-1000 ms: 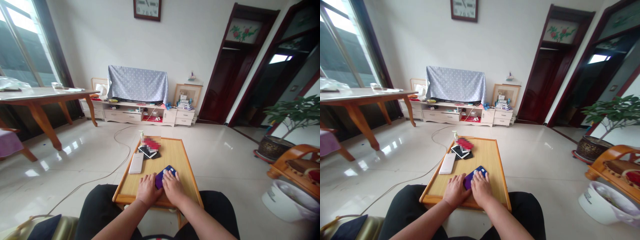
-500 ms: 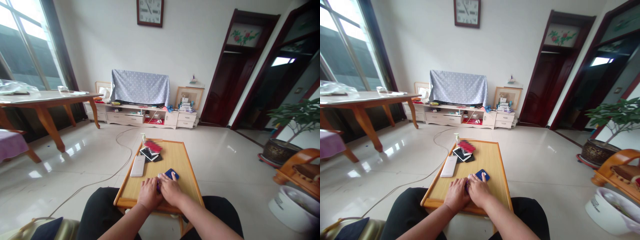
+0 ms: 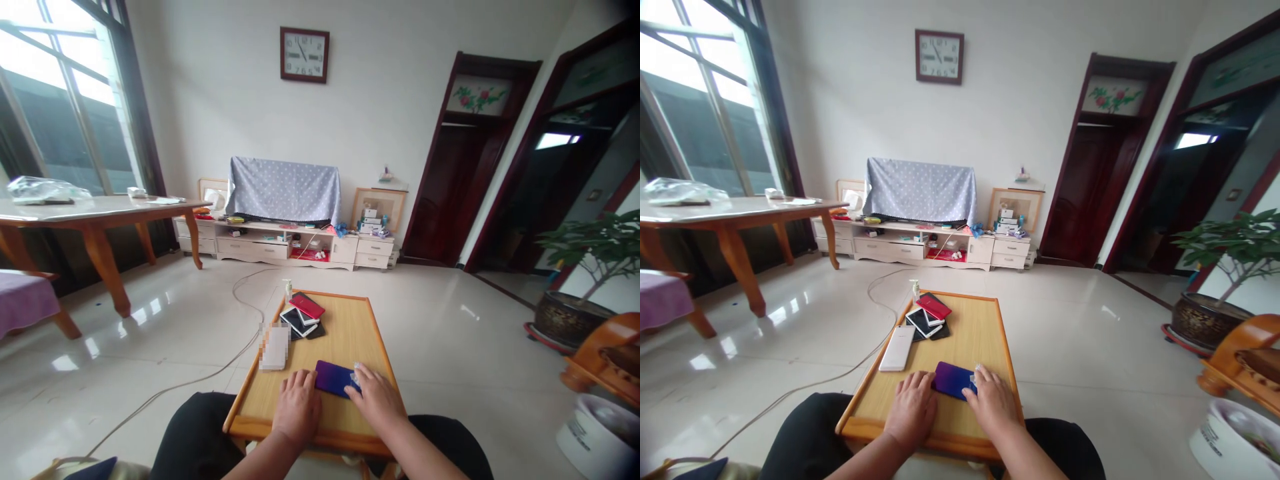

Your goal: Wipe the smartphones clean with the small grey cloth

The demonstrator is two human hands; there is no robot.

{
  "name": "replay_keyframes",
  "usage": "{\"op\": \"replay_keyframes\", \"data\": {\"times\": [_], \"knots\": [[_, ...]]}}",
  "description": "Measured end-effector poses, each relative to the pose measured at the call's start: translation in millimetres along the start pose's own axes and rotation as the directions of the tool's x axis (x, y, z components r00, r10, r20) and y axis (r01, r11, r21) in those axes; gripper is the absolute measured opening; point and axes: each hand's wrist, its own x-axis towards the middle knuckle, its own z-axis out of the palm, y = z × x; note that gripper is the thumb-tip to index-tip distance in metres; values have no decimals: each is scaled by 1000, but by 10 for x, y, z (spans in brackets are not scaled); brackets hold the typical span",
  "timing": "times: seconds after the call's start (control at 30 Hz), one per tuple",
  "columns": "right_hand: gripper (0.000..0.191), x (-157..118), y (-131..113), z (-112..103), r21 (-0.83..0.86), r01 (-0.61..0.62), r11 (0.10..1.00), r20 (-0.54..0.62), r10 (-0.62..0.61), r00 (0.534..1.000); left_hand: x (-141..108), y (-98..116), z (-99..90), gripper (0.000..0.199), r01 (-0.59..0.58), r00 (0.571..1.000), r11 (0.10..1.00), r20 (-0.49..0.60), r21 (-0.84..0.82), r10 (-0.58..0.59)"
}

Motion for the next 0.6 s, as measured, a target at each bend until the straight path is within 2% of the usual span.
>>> {"op": "replay_keyframes", "data": {"times": [0.1, 0.2, 0.37, 0.5, 0.6], "knots": [[37, -98, -120, 51, -18, -78, 997, -128, 75, 989, -15, 59, -28, 39, -35, 999, 999, -11, 15, 35], [30, -147, -210, 135, 48, -45, 998, -169, 53, 984, -2, 80, 4, 41, -72, 997, 997, -7, 12, 72], [32, -191, -225, 264, 260, 39, 965, -160, 3, 987, 71, 62, 110, 65, -48, 998, 999, 45, 13, 48], [28, -191, -186, 280, 484, 31, 874, -134, 39, 990, 176, 90, 136, 81, -54, 994, 999, 90, 4, 54], [24, -166, -127, 307, 649, -56, 759, -86, 146, 986, 269, 115, 132, 79, -107, 984, 994, 143, -18, 108]]}}
